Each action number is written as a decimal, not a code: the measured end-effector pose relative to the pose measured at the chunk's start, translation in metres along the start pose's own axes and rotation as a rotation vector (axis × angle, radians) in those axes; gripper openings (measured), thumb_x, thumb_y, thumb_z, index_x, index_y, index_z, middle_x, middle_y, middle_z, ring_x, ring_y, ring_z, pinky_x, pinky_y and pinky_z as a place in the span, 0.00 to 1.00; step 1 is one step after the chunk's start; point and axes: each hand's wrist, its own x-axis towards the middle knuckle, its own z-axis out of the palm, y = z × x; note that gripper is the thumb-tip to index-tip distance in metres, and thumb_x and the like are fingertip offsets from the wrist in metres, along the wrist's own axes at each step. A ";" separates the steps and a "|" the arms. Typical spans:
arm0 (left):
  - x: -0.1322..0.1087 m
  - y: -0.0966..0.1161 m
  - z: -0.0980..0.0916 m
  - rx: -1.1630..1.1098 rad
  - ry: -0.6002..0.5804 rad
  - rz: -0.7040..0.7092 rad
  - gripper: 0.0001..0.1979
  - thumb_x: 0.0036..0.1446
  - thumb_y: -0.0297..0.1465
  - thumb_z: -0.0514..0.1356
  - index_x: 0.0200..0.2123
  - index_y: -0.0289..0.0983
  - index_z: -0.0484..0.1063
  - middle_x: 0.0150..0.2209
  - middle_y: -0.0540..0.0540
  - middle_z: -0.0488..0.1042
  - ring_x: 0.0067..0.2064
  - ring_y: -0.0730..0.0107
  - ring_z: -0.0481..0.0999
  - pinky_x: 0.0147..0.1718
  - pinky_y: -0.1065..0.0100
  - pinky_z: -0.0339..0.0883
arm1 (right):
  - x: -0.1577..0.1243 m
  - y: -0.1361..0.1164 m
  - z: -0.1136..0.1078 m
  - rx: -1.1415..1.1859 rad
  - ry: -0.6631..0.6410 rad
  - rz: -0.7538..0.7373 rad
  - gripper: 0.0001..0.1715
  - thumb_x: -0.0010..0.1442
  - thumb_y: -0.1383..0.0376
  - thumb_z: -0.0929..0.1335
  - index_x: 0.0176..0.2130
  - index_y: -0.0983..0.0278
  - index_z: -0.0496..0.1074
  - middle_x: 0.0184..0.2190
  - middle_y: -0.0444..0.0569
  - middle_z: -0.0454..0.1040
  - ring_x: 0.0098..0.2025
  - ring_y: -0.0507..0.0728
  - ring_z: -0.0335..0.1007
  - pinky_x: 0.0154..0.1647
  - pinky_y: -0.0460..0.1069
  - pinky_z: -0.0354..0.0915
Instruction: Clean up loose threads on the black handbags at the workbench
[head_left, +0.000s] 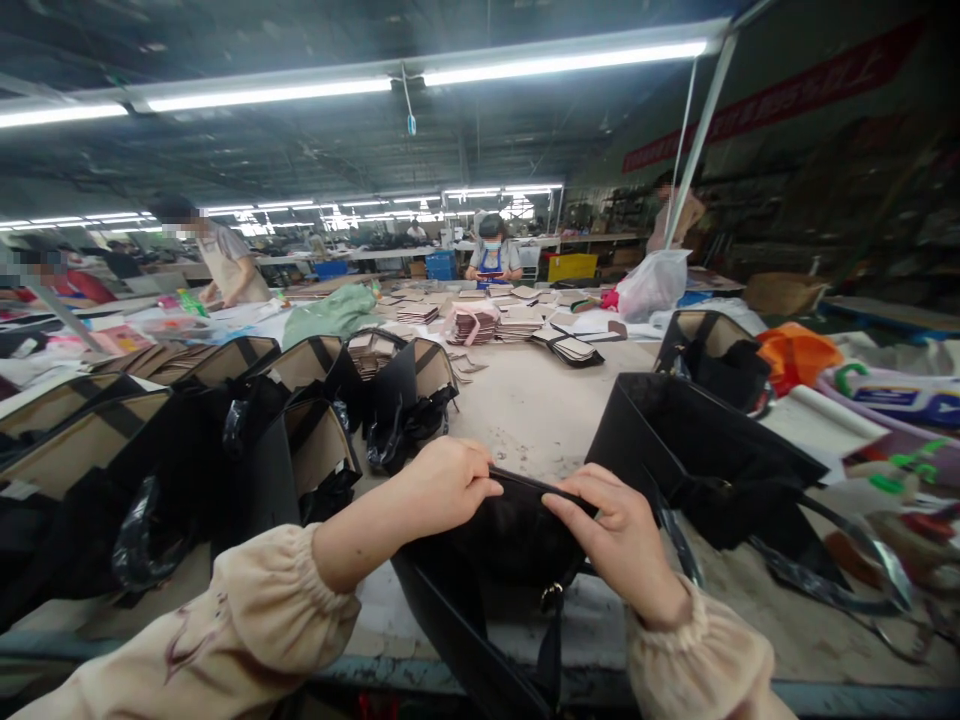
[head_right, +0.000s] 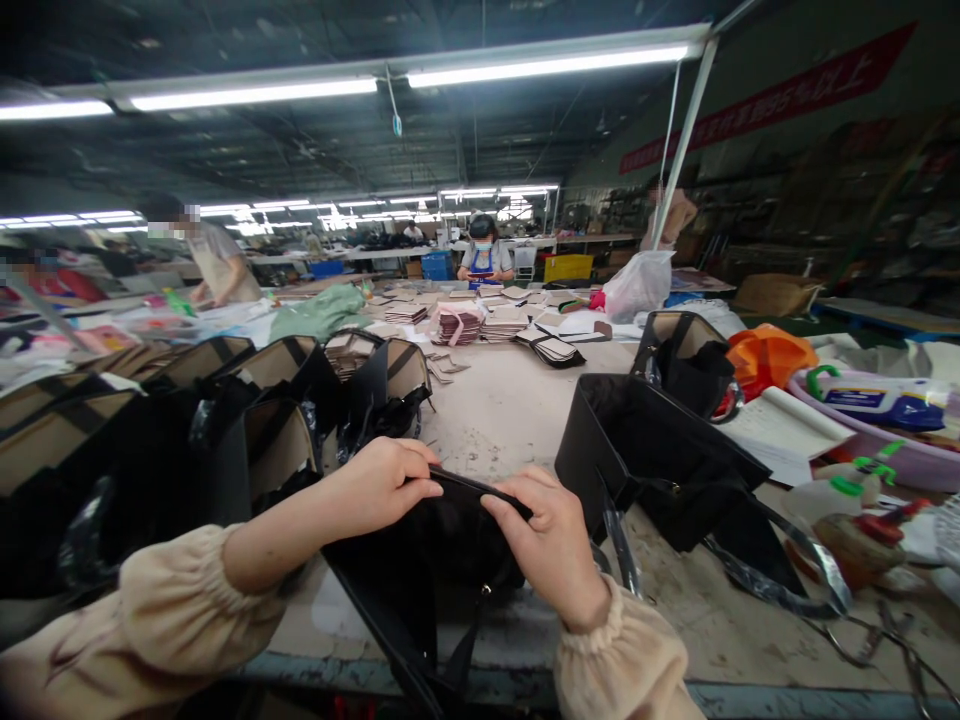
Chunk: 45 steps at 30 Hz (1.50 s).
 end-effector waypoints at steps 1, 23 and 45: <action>-0.001 -0.002 -0.001 0.005 0.005 -0.004 0.14 0.56 0.34 0.56 0.24 0.34 0.75 0.32 0.45 0.76 0.33 0.70 0.74 0.35 0.72 0.65 | 0.000 0.000 0.000 -0.001 0.001 0.001 0.11 0.58 0.61 0.66 0.28 0.63 0.75 0.25 0.47 0.70 0.30 0.54 0.66 0.31 0.48 0.62; 0.003 -0.002 -0.002 0.171 -0.045 -0.162 0.17 0.58 0.36 0.52 0.28 0.32 0.74 0.31 0.41 0.76 0.34 0.64 0.75 0.34 0.68 0.65 | 0.002 0.007 0.002 -0.023 -0.015 0.014 0.11 0.58 0.60 0.66 0.28 0.63 0.73 0.25 0.46 0.68 0.30 0.54 0.65 0.30 0.48 0.61; -0.021 0.012 -0.002 0.016 0.021 0.073 0.14 0.56 0.34 0.54 0.26 0.32 0.75 0.29 0.39 0.77 0.34 0.60 0.76 0.35 0.64 0.67 | -0.055 -0.051 -0.002 -0.199 0.057 0.106 0.12 0.59 0.60 0.65 0.26 0.63 0.70 0.24 0.45 0.66 0.28 0.54 0.64 0.28 0.48 0.60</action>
